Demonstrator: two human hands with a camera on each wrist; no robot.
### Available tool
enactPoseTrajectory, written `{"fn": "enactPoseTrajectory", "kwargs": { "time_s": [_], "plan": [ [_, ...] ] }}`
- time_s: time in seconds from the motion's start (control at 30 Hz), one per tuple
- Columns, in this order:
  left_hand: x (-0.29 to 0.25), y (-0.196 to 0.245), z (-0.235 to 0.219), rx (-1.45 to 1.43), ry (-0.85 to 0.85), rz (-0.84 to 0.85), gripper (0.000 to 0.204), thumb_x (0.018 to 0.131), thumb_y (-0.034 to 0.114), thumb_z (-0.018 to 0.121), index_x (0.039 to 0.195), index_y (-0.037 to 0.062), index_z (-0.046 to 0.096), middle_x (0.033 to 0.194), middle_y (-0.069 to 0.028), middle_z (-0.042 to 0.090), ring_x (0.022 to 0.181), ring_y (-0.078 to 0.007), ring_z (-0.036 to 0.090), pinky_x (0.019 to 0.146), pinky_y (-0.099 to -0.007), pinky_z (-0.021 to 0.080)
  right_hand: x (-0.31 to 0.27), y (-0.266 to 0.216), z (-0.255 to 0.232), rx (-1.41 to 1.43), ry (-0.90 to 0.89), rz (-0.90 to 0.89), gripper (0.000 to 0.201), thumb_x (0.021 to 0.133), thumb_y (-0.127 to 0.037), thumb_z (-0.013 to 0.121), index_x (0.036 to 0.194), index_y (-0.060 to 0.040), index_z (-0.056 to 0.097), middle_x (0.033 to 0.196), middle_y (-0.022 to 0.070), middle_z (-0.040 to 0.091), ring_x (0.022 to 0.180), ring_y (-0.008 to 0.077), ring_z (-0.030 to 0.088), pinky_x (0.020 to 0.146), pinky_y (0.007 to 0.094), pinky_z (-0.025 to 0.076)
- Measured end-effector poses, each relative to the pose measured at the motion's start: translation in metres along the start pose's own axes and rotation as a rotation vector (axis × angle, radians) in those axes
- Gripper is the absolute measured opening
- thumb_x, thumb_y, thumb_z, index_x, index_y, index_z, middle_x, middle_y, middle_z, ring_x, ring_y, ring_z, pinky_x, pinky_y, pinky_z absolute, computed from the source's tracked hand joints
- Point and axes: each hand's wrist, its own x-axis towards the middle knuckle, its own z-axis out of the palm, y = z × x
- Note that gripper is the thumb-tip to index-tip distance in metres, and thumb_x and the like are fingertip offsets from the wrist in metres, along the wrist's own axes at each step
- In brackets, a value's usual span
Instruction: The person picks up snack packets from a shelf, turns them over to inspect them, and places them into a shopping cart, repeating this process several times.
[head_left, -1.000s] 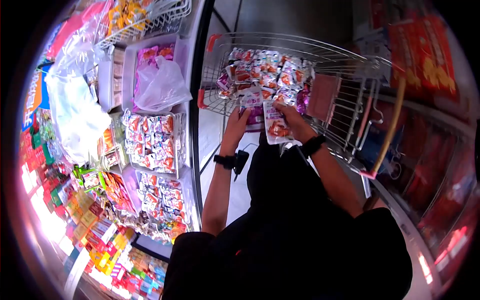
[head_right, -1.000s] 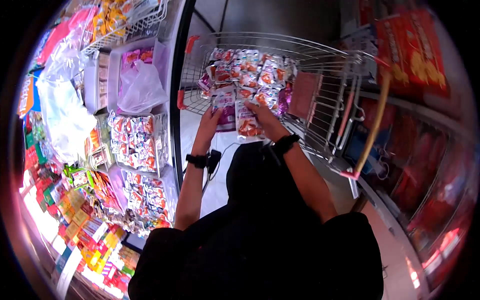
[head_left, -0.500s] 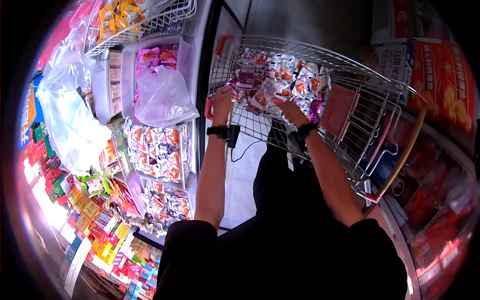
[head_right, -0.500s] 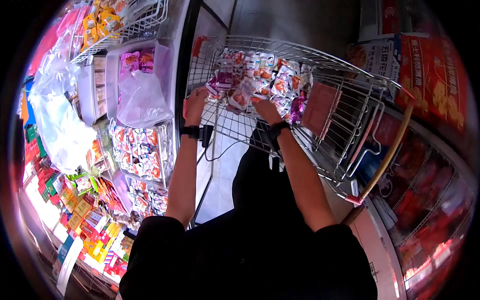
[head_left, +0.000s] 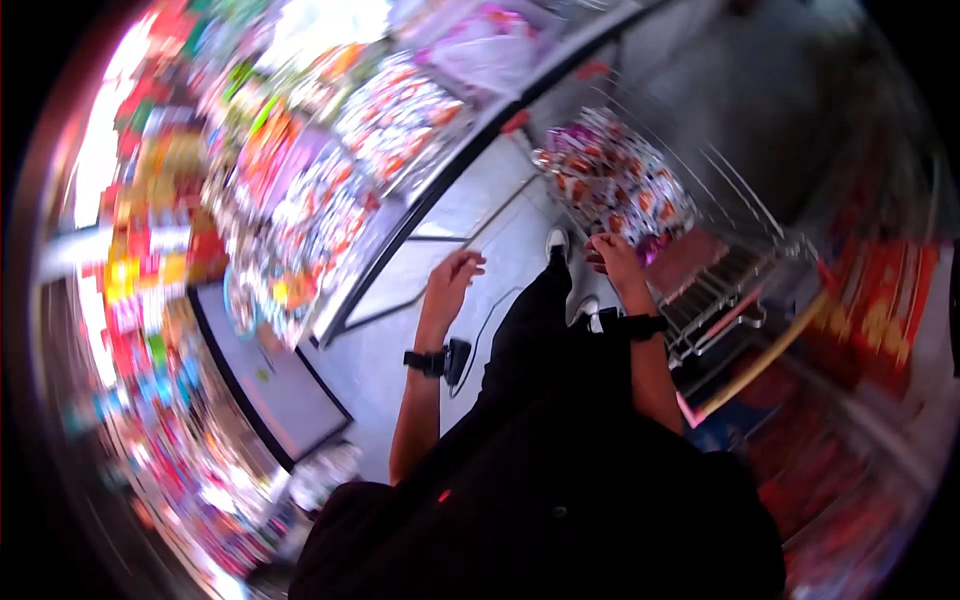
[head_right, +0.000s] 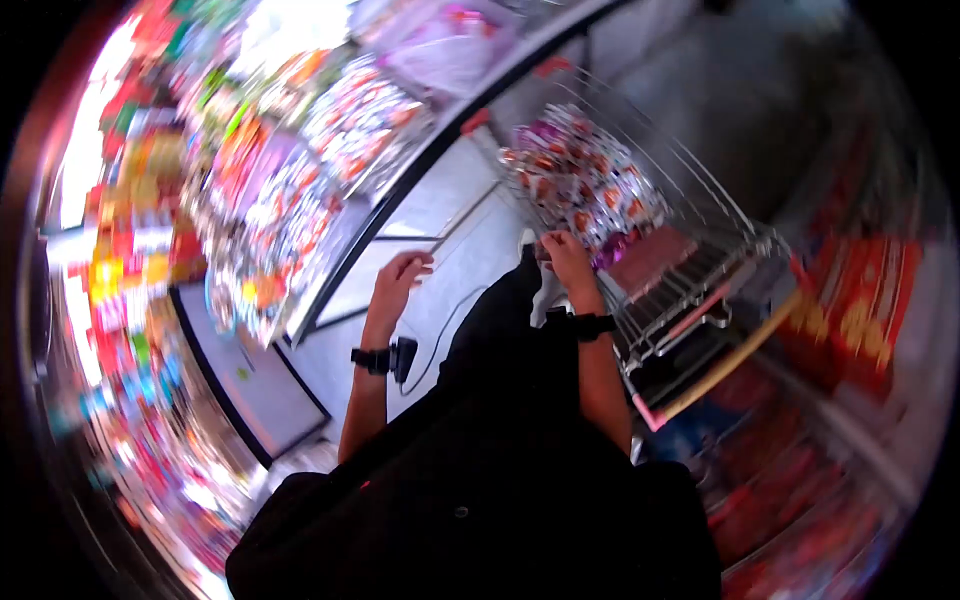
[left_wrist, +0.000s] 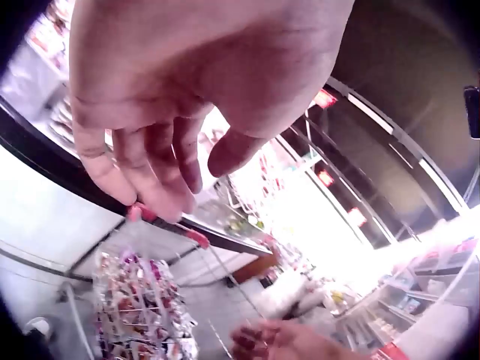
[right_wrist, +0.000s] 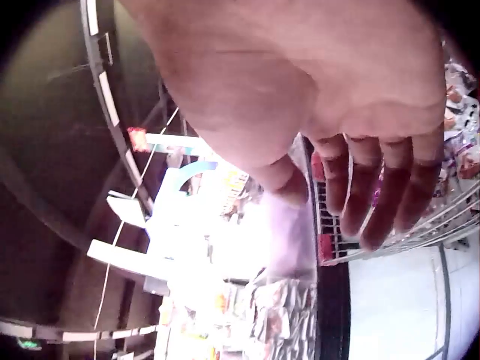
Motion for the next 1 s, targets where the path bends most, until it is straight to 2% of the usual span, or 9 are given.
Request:
{"fn": "enactPoseTrajectory", "kwargs": {
  "time_s": [0.13,0.17,0.4,0.5,0.7,0.8,0.87,0.93,1.0],
  "plan": [
    [-0.114,-0.106,-0.038,-0.031,0.486,-0.015,0.028,0.090,0.019,0.059,0.110,0.0008,0.064,0.102,-0.0058,0.065,0.088,-0.0122,0.062,0.070,-0.0242,0.046,-0.016,-0.044,0.066,0.027,-0.256,-0.108,0.018,0.089,-0.014,0.060,0.102,-0.0020,0.059,0.086,0.0038,0.064,0.074,0.0135,0.063,0.065,0.0257,0.051],
    [-0.144,-0.091,-0.040,-0.192,0.549,-0.201,0.024,0.088,0.020,0.063,0.104,0.0012,0.065,0.095,-0.0077,0.066,0.081,-0.0114,0.062,0.067,-0.0232,0.047,-0.020,-0.050,0.083,0.025,-0.316,-0.116,0.017,0.089,-0.012,0.061,0.102,-0.0019,0.058,0.086,0.0043,0.064,0.075,0.0139,0.063,0.066,0.0258,0.051],
    [-0.214,-0.111,-0.057,-0.540,0.920,-0.126,0.030,0.094,0.034,0.052,0.092,0.0056,0.062,0.077,-0.0028,0.063,0.063,-0.0082,0.057,0.053,-0.0209,0.034,-0.059,-0.074,0.178,-0.449,-0.851,-0.103,0.021,0.088,-0.017,0.063,0.101,-0.0003,0.060,0.090,0.0070,0.066,0.075,0.0126,0.063,0.068,0.0257,0.050],
    [-0.177,-0.113,-0.056,-0.547,1.148,-0.089,0.023,0.092,0.032,0.055,0.095,0.0100,0.061,0.084,0.0009,0.063,0.071,-0.0093,0.059,0.061,-0.0236,0.039,-0.057,-0.043,0.216,-0.602,-0.965,-0.248,0.022,0.089,-0.019,0.062,0.099,0.0000,0.061,0.088,0.0066,0.067,0.075,0.0125,0.063,0.067,0.0251,0.050],
    [-0.102,-0.108,-0.130,-0.616,0.878,-0.201,0.038,0.093,0.036,0.052,0.088,0.0014,0.066,0.071,-0.0058,0.065,0.082,-0.0154,0.065,0.061,-0.0281,0.045,-0.022,-0.051,0.294,-0.836,-1.093,-0.111,0.026,0.094,-0.025,0.054,0.102,-0.0013,0.058,0.094,0.0054,0.065,0.083,0.0123,0.062,0.072,0.0267,0.049],
    [-0.048,-0.115,-0.182,-0.147,0.944,-0.085,0.038,0.087,0.036,0.061,0.097,-0.0007,0.064,0.087,-0.0145,0.066,0.089,-0.0270,0.065,0.069,-0.0352,0.049,0.034,-0.072,0.358,-0.857,-1.089,-0.229,0.027,0.095,-0.028,0.052,0.103,-0.0020,0.056,0.093,0.0064,0.065,0.085,0.0135,0.062,0.073,0.0273,0.049],
    [-0.010,-0.117,-0.212,0.250,0.993,-0.049,0.039,0.082,0.032,0.066,0.106,0.0021,0.060,0.104,-0.0163,0.061,0.106,-0.0303,0.057,0.083,-0.0411,0.046,0.058,-0.099,0.417,-0.867,-1.085,-0.347,0.026,0.095,-0.027,0.053,0.103,-0.0020,0.055,0.093,0.0068,0.064,0.086,0.0142,0.062,0.074,0.0276,0.049],
    [0.023,-0.110,-0.237,0.471,0.998,-0.051,0.050,0.077,0.029,0.068,0.116,0.0022,0.053,0.127,-0.0198,0.046,0.127,-0.0377,0.036,0.103,-0.0500,0.030,0.096,-0.103,0.476,-0.886,-1.039,-0.594,0.027,0.092,-0.024,0.058,0.106,-0.0018,0.053,0.099,0.0086,0.063,0.086,0.0144,0.062,0.075,0.0285,0.049],
    [0.057,-0.109,-0.261,0.521,0.991,-0.062,0.057,0.077,0.028,0.067,0.122,0.0000,0.048,0.135,-0.0237,0.038,0.132,-0.0412,0.027,0.107,-0.0525,0.023,0.126,-0.109,0.538,-0.951,-0.891,-0.656,0.035,0.086,-0.023,0.065,0.110,-0.0019,0.050,0.105,0.0117,0.060,0.089,0.0187,0.062,0.078,0.0317,0.049]
  ]
}}
